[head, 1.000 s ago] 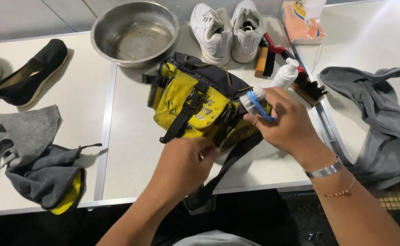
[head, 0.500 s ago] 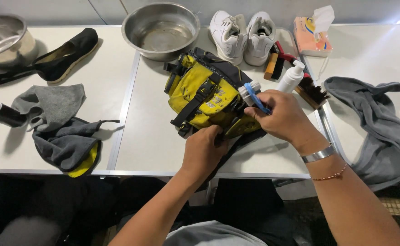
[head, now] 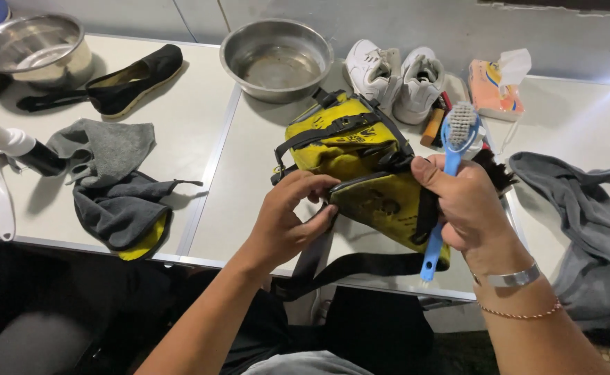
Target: Cleaning a yellow pouch by wiping it with a cloth, applying cleaning spray, and scrubbing with a toothbrush.
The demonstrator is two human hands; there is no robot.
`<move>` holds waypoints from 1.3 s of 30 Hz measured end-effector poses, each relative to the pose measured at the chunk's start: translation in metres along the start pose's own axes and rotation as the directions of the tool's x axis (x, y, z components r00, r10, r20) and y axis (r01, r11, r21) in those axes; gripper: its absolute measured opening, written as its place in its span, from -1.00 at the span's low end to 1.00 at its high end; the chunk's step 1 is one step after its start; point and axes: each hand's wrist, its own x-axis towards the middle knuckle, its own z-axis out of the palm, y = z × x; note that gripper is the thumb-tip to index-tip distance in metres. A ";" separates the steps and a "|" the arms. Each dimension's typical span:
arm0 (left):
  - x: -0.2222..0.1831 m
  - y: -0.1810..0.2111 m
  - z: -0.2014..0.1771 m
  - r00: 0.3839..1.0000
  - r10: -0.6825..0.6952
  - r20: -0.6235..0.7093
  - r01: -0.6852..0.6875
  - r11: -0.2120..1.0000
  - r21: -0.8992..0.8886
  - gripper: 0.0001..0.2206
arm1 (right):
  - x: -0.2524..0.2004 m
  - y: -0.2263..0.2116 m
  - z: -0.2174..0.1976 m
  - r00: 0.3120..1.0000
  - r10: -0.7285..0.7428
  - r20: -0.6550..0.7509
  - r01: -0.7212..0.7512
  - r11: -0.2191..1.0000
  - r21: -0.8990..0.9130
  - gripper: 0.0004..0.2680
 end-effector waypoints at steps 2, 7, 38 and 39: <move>0.006 -0.002 -0.006 0.996 0.081 0.024 -0.079 0.995 -0.061 -0.47 | -0.030 -0.045 0.015 0.986 0.103 0.131 -0.124 0.979 0.163 -0.70; 0.003 -0.042 0.010 0.950 0.307 -0.060 -0.262 0.885 0.385 -0.33 | -0.010 -0.016 0.008 0.974 0.077 0.211 -0.136 0.949 0.284 -0.73; -0.012 -0.056 0.027 0.948 0.301 0.107 -0.319 0.884 0.343 -0.77 | -0.122 0.060 0.019 0.704 -0.661 0.258 0.449 0.134 -0.883 -0.87; -0.011 -0.055 0.028 0.947 0.301 0.111 -0.321 0.884 0.339 -0.77 | -0.116 0.058 0.014 0.707 -0.660 0.254 0.445 0.136 -0.885 -0.87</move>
